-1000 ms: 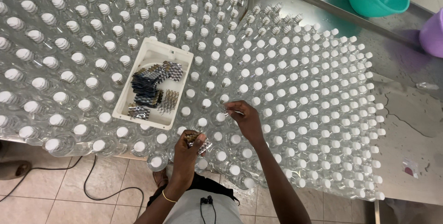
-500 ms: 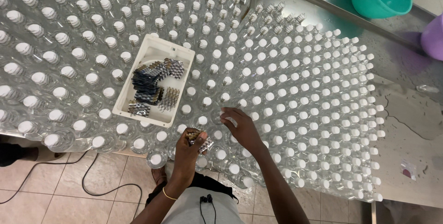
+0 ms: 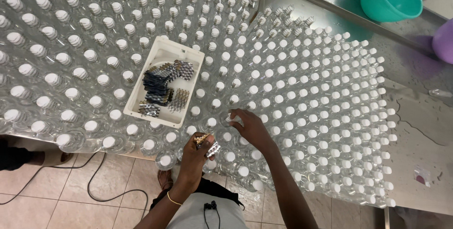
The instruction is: The person stands at a table filled with empty plastic bottles and repeatedly picks up small metal objects from a white tray to place them into the bottles. The person handles the bottles and metal objects by hand throughout the task.
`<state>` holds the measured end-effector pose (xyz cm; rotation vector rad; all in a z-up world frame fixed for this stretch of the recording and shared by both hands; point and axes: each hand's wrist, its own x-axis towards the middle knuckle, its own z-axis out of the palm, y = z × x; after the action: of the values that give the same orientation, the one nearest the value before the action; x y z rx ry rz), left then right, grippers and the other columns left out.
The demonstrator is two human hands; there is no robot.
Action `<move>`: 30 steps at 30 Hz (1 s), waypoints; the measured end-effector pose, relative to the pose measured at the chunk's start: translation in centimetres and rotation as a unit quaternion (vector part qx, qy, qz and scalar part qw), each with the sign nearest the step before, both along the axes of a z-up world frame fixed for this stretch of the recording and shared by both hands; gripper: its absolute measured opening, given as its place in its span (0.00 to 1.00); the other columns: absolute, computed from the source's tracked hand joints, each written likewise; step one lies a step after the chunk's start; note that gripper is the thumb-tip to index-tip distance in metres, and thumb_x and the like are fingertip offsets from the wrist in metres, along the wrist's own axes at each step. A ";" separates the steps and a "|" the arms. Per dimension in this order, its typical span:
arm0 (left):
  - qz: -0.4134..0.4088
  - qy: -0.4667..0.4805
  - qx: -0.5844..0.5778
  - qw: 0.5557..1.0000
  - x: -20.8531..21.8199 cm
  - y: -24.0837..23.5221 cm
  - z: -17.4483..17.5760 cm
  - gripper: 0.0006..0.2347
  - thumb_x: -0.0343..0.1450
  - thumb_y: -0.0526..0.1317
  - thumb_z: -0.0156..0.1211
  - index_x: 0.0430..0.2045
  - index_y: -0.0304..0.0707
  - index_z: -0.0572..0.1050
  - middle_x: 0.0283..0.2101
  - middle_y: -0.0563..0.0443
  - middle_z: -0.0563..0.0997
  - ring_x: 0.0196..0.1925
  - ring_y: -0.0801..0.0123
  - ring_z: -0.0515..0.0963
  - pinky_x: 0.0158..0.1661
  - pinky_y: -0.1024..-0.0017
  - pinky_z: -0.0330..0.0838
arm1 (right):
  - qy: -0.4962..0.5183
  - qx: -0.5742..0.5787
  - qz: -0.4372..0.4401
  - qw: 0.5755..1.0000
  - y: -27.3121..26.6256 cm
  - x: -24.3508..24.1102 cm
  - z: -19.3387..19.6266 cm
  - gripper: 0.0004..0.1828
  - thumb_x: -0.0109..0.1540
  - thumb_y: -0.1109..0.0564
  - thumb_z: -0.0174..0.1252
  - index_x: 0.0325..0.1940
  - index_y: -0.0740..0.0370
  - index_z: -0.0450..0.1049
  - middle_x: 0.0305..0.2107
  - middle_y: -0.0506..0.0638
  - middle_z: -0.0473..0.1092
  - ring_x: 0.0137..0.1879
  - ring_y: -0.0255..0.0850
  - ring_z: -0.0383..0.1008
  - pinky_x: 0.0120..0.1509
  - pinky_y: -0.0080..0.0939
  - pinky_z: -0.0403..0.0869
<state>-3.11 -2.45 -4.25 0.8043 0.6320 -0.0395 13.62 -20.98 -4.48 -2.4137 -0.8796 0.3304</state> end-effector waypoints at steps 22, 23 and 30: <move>-0.075 0.002 -0.020 0.997 -1.3 -0.3 1.0 0.08 0.75 0.39 0.71 0.35 0.38 0.76 0.29 0.50 0.77 0.27 0.68 0.71 0.30 0.67 0.69 | 0.278 0.401 -0.337 0.805 4.1 -14.1 5.2 0.16 0.55 0.71 0.76 0.42 0.64 0.78 0.29 0.55 0.79 0.35 0.42 0.79 0.42 0.43 0.81; -0.080 0.001 -0.020 0.997 -1.3 -0.4 0.9 0.08 0.75 0.39 0.71 0.35 0.38 0.76 0.29 0.50 0.77 0.27 0.68 0.71 0.30 0.67 0.69 | 0.275 0.402 -0.341 0.804 3.5 -14.0 4.8 0.16 0.55 0.71 0.76 0.42 0.64 0.78 0.29 0.55 0.79 0.35 0.42 0.79 0.42 0.43 0.81; -0.072 -0.035 -0.008 0.997 -1.0 -0.9 -1.0 0.12 0.73 0.41 0.73 0.32 0.38 0.73 0.30 0.51 0.70 0.28 0.68 0.67 0.28 0.66 0.72 | 0.260 0.382 -0.373 0.804 -0.1 -11.7 4.3 0.11 0.57 0.70 0.74 0.41 0.66 0.81 0.34 0.59 0.85 0.40 0.47 0.87 0.49 0.46 0.87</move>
<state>-4.07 -3.40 -5.22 0.8306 0.5060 -0.1462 1.92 -21.11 -0.15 -1.5796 0.2144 0.2360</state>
